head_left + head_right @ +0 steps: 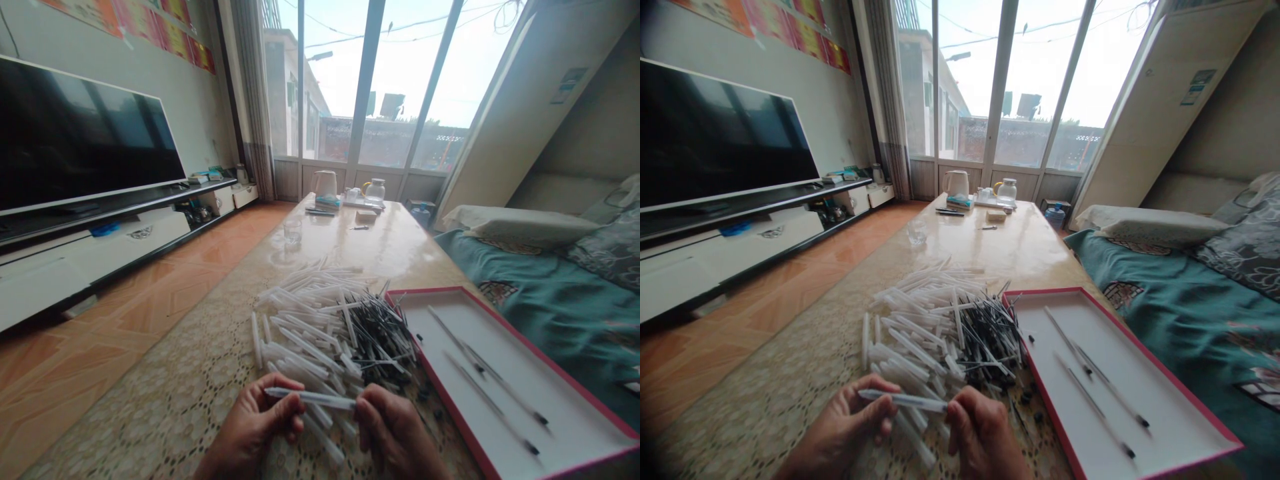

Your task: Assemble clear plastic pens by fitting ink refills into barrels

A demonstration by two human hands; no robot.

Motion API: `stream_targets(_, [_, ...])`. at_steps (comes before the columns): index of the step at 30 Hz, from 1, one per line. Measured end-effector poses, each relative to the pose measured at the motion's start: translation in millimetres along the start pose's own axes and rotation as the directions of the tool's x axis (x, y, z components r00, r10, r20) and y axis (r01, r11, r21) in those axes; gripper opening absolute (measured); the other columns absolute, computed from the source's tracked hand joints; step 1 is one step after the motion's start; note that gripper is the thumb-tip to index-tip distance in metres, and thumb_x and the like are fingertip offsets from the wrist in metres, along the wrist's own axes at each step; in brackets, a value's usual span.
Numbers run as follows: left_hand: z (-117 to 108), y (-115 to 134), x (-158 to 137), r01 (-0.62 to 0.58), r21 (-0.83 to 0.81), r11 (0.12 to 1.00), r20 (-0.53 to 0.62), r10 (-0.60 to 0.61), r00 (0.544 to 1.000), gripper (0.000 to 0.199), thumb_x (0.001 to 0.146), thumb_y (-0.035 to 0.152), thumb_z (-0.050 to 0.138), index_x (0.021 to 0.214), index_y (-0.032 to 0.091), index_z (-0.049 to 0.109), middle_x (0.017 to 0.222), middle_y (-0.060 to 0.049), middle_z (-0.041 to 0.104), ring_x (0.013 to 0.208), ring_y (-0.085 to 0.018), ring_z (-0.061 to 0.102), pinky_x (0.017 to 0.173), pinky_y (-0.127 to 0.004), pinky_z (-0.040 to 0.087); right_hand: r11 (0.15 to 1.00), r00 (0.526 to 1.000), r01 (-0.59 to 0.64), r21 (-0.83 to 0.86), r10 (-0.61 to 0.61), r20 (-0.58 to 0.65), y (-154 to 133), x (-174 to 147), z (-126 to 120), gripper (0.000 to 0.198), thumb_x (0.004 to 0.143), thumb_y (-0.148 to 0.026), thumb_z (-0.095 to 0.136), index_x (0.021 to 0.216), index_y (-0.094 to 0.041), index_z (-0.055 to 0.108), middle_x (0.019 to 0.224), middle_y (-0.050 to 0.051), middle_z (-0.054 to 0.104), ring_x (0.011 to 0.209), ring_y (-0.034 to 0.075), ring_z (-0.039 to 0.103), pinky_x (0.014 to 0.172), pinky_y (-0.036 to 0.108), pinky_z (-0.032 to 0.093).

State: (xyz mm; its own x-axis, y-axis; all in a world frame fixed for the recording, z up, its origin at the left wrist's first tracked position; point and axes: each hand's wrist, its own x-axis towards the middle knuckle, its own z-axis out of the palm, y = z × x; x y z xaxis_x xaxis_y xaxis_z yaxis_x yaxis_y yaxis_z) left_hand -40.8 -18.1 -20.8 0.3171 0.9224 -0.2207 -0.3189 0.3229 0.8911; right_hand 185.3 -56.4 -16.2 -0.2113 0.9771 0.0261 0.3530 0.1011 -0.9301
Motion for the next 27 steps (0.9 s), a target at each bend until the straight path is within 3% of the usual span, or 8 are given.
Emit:
stream_targets(2, [0.0, 0.1, -0.2, 0.001, -0.016, 1.0, 0.008, -0.001, 1.0, 0.019, 0.072, 0.029, 0.081, 0.079, 0.014, 0.071, 0.056, 0.0, 0.072, 0.047, -0.009, 0.059, 0.048, -0.017, 0.046, 0.995, 0.999, -0.042, 0.088, 0.041, 0.009, 2.2, -0.5, 1.2, 0.043, 0.093, -0.057, 0.04, 0.074, -0.019, 0.05, 0.059, -0.002, 0.055, 0.041, 0.009, 0.049, 0.04, 0.018, 0.035])
stream_targets(6, [0.4, -0.5, -0.9, -0.004, -0.034, 0.999, -0.004, 0.004, 1.0, 0.02, 0.072, 0.029, 0.081, 0.079, 0.014, 0.07, 0.057, -0.001, 0.072, 0.047, -0.009, 0.06, 0.047, -0.017, 0.046, 0.991, 0.998, 0.002, 0.132, 0.006, -0.06, 5.4, 0.4, 4.6, 0.038, 0.088, -0.057, 0.051, 0.087, -0.019, 0.054, 0.066, -0.001, 0.058, 0.045, 0.01, 0.053, 0.043, 0.019, 0.039])
stream_targets(8, [0.7, -0.7, -1.3, 0.0, -0.029, 1.0, -0.008, 0.0, 1.0, 0.02, 0.072, 0.029, 0.081, 0.079, 0.014, 0.07, 0.057, -0.001, 0.072, 0.048, -0.009, 0.06, 0.048, -0.017, 0.045, 0.998, 0.995, 0.031, 0.048, -0.026, -0.099, 3.9, 0.8, 4.8, 0.038, 0.091, -0.055, 0.047, 0.086, -0.018, 0.056, 0.062, -0.002, 0.057, 0.046, 0.011, 0.051, 0.044, 0.019, 0.037])
stream_targets(11, [0.7, -0.8, -1.8, 0.005, -0.017, 1.0, -0.011, -0.005, 1.0, 0.021, 0.071, 0.03, 0.081, 0.078, 0.014, 0.07, 0.057, -0.001, 0.072, 0.048, -0.01, 0.06, 0.048, -0.017, 0.046, 0.988, 0.988, 0.088, -0.127, -0.102, -0.112, -0.3, 0.3, 3.7, 0.047, 0.097, -0.049, 0.036, 0.066, -0.018, 0.054, 0.055, -0.001, 0.056, 0.049, 0.011, 0.051, 0.049, 0.021, 0.036])
stream_targets(13, [0.3, -0.8, -1.7, 0.002, -0.006, 1.0, -0.012, -0.002, 1.0, 0.021, 0.071, 0.03, 0.082, 0.078, 0.014, 0.07, 0.057, -0.001, 0.072, 0.048, -0.01, 0.06, 0.048, -0.017, 0.046, 0.983, 0.987, 0.101, -0.156, -0.118, -0.106, -2.2, -0.3, 3.2, 0.048, 0.097, -0.048, 0.035, 0.063, -0.019, 0.051, 0.053, 0.0, 0.055, 0.049, 0.011, 0.051, 0.049, 0.021, 0.035])
stream_targets(18, [-0.2, -1.3, -0.8, -0.002, -0.004, 1.0, -0.017, 0.002, 1.0, 0.018, 0.072, 0.029, 0.08, 0.079, 0.015, 0.07, 0.057, -0.001, 0.072, 0.048, -0.01, 0.06, 0.049, -0.017, 0.046, 0.998, 0.993, 0.048, -0.05, -0.053, -0.103, -2.5, 0.0, 2.4, 0.036, 0.093, -0.052, 0.043, 0.087, -0.018, 0.055, 0.061, -0.001, 0.061, 0.043, 0.01, 0.049, 0.042, 0.019, 0.035])
stream_targets(23, [-0.3, -2.5, -0.3, 0.0, 0.011, 1.0, -0.017, 0.0, 1.0, 0.019, 0.072, 0.029, 0.08, 0.079, 0.014, 0.069, 0.057, -0.001, 0.072, 0.048, -0.01, 0.06, 0.049, -0.018, 0.046, 0.976, 0.986, 0.111, -0.185, -0.131, -0.101, -1.2, 1.6, 0.2, 0.05, 0.098, -0.046, 0.033, 0.061, -0.019, 0.051, 0.051, -0.002, 0.052, 0.048, 0.011, 0.05, 0.05, 0.02, 0.037])
stream_targets(27, [-0.6, -1.7, -0.3, -0.006, 0.016, 1.0, -0.029, 0.006, 1.0, 0.019, 0.073, 0.029, 0.08, 0.079, 0.014, 0.069, 0.057, 0.0, 0.071, 0.048, -0.01, 0.06, 0.049, -0.017, 0.046, 0.999, 0.998, 0.022, -0.031, -0.024, -0.066, -0.2, 1.7, 0.8, 0.035, 0.093, -0.05, 0.043, 0.079, -0.02, 0.052, 0.063, -0.001, 0.058, 0.043, 0.01, 0.049, 0.042, 0.019, 0.036])
